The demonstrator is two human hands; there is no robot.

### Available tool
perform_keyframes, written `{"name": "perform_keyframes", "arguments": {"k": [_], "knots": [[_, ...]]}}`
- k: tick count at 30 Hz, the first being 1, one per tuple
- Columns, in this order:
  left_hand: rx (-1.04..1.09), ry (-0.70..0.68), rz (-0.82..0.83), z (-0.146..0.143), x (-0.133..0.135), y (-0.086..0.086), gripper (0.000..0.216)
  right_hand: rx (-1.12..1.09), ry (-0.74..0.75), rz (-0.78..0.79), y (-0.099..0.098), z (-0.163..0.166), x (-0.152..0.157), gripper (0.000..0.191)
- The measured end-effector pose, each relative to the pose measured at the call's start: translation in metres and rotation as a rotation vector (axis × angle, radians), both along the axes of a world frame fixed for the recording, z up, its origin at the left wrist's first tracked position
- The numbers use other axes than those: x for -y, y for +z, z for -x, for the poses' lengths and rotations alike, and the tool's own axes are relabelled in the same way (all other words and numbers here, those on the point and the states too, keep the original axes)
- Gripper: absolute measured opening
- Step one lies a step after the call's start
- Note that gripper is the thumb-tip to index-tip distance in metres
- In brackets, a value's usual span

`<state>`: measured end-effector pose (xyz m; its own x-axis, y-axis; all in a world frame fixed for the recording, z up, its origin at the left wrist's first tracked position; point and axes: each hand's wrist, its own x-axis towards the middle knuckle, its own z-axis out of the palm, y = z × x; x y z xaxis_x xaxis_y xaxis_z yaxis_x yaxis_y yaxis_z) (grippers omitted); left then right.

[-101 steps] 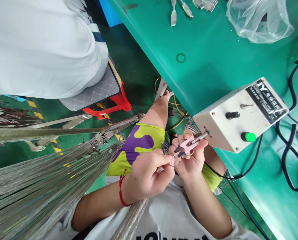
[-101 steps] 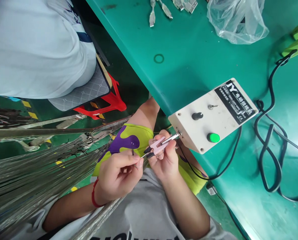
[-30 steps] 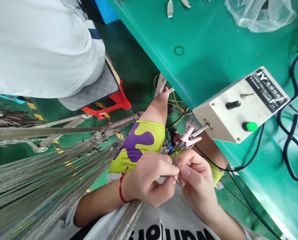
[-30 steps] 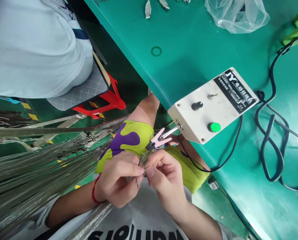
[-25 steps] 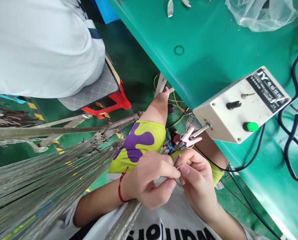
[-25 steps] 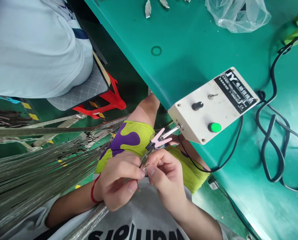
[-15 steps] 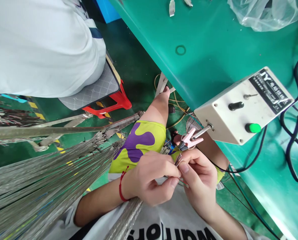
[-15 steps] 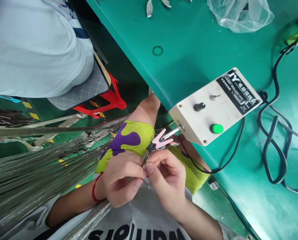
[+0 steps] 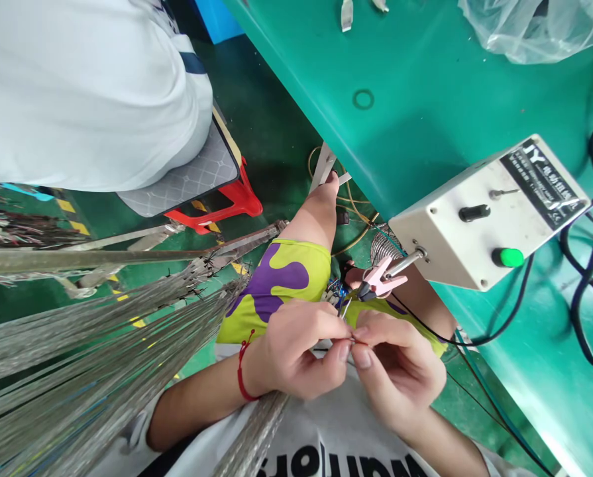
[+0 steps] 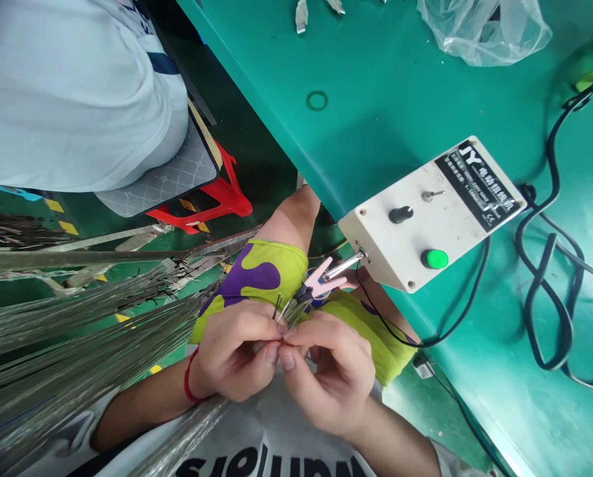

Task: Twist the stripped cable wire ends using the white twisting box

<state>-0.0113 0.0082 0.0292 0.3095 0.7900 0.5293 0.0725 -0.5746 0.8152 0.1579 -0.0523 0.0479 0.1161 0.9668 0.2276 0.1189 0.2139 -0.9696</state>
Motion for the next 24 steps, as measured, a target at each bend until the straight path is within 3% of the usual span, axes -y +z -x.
{"name": "perform_keyframes", "arguments": {"k": [8,18,24], "knots": [[0.017,0.056,-0.010,0.000,0.002,-0.003,0.008,-0.077,-0.004,0.025,-0.002,-0.003,-0.004,0.003],[0.055,0.068,0.070,0.003,0.004,-0.006,0.010,-0.142,-0.071,0.145,-0.009,-0.009,-0.001,0.006],[-0.051,0.163,0.011,0.002,0.003,-0.004,0.016,-0.321,-0.116,0.268,-0.017,-0.015,-0.016,0.040]]}}
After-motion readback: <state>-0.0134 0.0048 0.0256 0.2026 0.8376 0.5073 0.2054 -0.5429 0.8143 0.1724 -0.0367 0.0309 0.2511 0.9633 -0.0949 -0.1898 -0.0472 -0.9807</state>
